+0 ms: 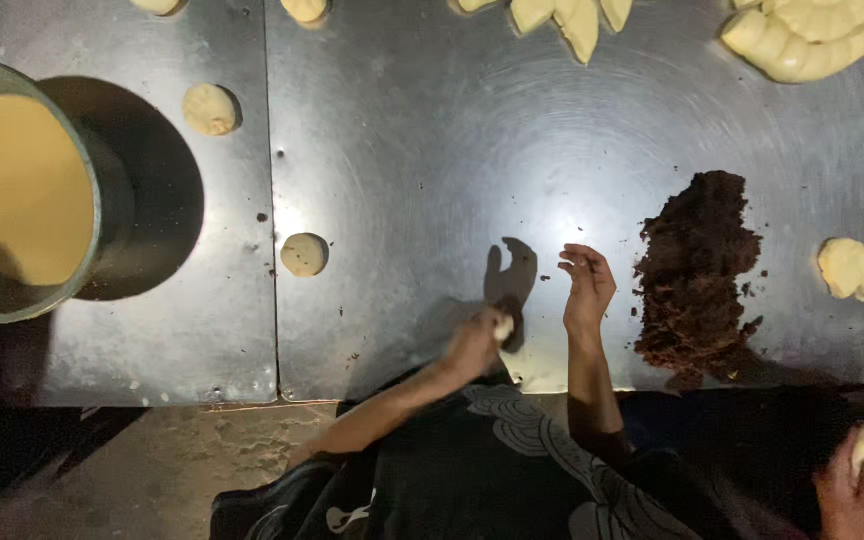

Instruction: The person takes pieces of dough, fills them with a chocolate paste by hand, and pinches the dough closed to form small balls on a metal table.

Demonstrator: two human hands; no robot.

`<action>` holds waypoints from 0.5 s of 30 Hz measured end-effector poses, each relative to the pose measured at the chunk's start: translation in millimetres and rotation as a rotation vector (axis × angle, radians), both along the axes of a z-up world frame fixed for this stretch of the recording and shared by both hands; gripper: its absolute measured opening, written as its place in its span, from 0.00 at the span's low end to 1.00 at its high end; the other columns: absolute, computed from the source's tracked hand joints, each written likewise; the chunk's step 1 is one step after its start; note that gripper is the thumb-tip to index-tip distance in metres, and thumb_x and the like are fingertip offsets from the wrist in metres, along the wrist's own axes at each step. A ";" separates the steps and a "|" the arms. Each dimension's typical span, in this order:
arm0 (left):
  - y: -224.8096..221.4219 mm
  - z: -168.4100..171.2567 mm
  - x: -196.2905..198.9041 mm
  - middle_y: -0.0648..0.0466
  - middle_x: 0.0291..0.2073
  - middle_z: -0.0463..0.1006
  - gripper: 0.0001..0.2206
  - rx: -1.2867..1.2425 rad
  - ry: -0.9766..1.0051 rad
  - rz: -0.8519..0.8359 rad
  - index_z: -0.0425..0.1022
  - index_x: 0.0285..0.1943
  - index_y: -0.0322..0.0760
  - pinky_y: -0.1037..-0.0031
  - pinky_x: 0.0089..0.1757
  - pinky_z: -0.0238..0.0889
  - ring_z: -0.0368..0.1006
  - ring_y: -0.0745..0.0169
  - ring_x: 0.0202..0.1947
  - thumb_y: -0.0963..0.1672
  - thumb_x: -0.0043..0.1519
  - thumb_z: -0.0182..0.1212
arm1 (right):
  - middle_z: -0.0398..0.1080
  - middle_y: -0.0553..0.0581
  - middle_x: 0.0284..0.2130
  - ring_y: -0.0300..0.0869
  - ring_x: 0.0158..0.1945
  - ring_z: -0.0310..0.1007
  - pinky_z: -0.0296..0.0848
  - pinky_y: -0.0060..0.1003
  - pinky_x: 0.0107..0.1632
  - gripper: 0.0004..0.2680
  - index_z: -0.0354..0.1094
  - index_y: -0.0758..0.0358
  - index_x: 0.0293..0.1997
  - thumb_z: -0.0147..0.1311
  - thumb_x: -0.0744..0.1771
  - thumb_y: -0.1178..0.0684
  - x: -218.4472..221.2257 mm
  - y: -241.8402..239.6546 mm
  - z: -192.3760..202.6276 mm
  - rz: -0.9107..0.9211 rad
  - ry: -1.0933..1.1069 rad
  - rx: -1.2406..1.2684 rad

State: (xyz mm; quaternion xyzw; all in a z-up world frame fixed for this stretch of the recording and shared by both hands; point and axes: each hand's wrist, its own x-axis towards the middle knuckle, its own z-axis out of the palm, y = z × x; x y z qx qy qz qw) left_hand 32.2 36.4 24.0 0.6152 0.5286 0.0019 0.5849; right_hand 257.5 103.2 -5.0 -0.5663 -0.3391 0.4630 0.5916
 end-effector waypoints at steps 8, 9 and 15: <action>155.7 -13.1 -226.8 0.37 0.78 0.56 0.26 0.986 0.528 0.507 0.57 0.78 0.31 0.45 0.77 0.41 0.47 0.35 0.82 0.53 0.80 0.39 | 0.75 0.59 0.46 0.40 0.49 0.73 0.73 0.35 0.54 0.05 0.71 0.72 0.51 0.52 0.72 0.62 -48.9 135.1 49.5 0.171 -0.370 0.134; 170.6 -20.3 -238.3 0.34 0.78 0.52 0.32 0.937 0.547 0.404 0.54 0.78 0.27 0.42 0.74 0.37 0.42 0.33 0.81 0.57 0.76 0.39 | 0.75 0.57 0.44 0.39 0.48 0.73 0.73 0.34 0.53 0.05 0.71 0.72 0.50 0.52 0.72 0.61 -61.8 165.9 53.6 0.215 -0.407 0.145; 176.8 -31.0 -249.0 0.32 0.79 0.31 0.47 0.639 0.545 0.202 0.38 0.81 0.21 0.36 0.69 0.21 0.23 0.34 0.79 0.64 0.67 0.38 | 0.73 0.63 0.42 0.50 0.47 0.74 0.73 0.41 0.54 0.05 0.69 0.72 0.51 0.55 0.71 0.63 -155.8 402.7 23.2 0.563 -1.042 0.261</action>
